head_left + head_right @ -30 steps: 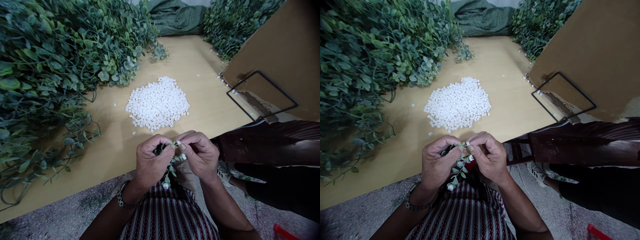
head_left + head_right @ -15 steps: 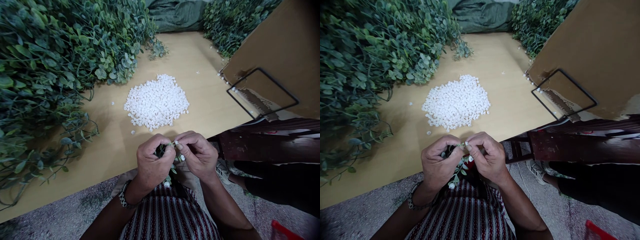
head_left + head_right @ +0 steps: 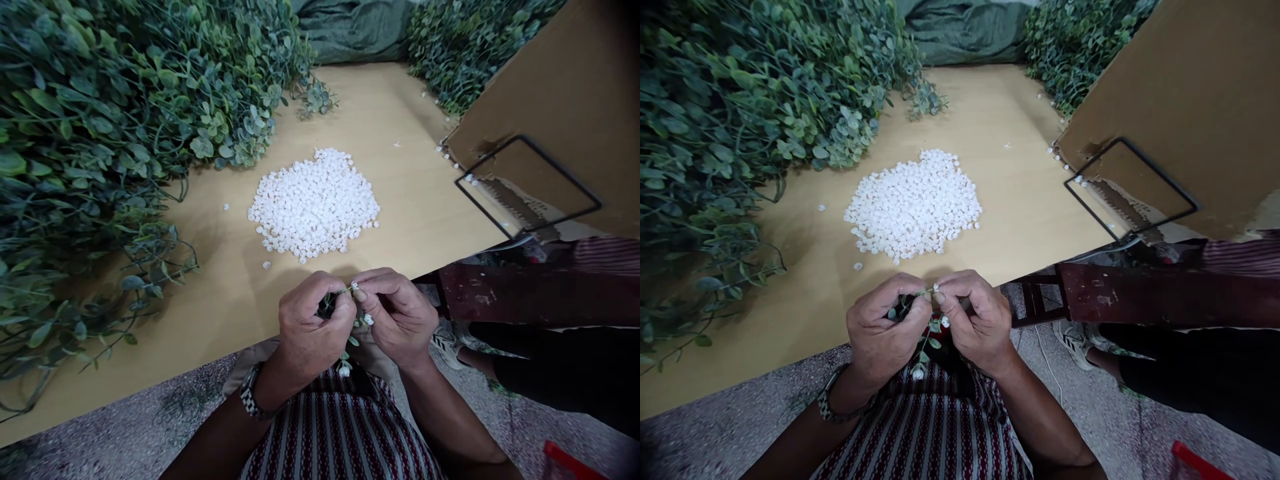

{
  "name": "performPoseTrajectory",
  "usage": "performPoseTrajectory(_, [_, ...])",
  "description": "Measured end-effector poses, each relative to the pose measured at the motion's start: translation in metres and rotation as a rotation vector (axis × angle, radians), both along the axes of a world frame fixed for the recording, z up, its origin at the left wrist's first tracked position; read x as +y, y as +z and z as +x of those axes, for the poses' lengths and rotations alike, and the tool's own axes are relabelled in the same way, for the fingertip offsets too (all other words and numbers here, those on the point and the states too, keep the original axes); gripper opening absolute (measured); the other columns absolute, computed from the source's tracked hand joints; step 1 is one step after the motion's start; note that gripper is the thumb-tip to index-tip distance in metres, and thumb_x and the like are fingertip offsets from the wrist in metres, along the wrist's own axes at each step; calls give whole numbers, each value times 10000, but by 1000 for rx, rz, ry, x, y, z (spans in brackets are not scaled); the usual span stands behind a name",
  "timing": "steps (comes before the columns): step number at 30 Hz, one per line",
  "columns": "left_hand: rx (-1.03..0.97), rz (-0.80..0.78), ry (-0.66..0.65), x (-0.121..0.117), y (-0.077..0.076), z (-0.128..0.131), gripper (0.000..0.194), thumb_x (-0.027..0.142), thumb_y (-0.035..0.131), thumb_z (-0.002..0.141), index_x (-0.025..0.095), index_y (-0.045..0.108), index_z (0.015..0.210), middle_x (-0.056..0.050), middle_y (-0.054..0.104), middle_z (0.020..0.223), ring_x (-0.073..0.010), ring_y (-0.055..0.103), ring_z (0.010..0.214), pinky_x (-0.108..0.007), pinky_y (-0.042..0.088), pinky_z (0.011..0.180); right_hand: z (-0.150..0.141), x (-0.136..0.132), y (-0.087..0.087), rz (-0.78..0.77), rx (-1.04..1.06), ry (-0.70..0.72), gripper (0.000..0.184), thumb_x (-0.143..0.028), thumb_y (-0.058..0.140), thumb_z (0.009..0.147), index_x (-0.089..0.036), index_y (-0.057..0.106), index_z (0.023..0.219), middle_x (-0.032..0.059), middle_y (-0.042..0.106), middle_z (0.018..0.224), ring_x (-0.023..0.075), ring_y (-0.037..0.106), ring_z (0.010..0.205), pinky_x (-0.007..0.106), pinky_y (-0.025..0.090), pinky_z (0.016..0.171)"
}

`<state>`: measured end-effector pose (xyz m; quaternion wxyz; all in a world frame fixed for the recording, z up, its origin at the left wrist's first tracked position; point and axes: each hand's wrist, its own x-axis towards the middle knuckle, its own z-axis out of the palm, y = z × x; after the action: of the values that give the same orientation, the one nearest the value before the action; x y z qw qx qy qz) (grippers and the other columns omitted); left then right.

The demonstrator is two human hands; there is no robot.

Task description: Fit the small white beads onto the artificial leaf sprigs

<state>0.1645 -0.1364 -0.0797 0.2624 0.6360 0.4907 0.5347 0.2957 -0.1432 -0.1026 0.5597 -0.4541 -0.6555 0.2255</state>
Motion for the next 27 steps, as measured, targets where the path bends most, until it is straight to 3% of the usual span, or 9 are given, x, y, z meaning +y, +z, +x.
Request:
performPoseTrajectory(20, [32, -13, -40, 1, -1, -2, 168, 32, 544, 744, 173, 594, 668, 24, 641, 613, -75, 540, 511, -177, 445, 520, -1, 3, -7, 81, 22, 19, 178, -66, 649, 815, -223, 691, 888, 27, 725, 801, 174, 692, 760, 311, 563, 638])
performPoseTrajectory(24, [18, -80, -142, 4, 1, -3, 171, 60, 550, 776, 177, 594, 659, 19, 637, 608, -90, 554, 524, -201, 464, 537, 4, 8, -3, 19, 44, 76, 145, -80, 663, 810, -218, 692, 847, 16, 715, 767, 166, 686, 747, 297, 555, 639])
performPoseTrajectory(27, [-55, -158, -347, 4, 5, -6, 93, 104, 601, 791, 179, 652, 811, -13, 695, 739, -125, 630, 641, -236, 520, 612, 16, 6, 5, -9, 142, 99, 145, -78, 673, 802, -217, 699, 833, 2, 702, 746, 146, 670, 719, 275, 542, 632])
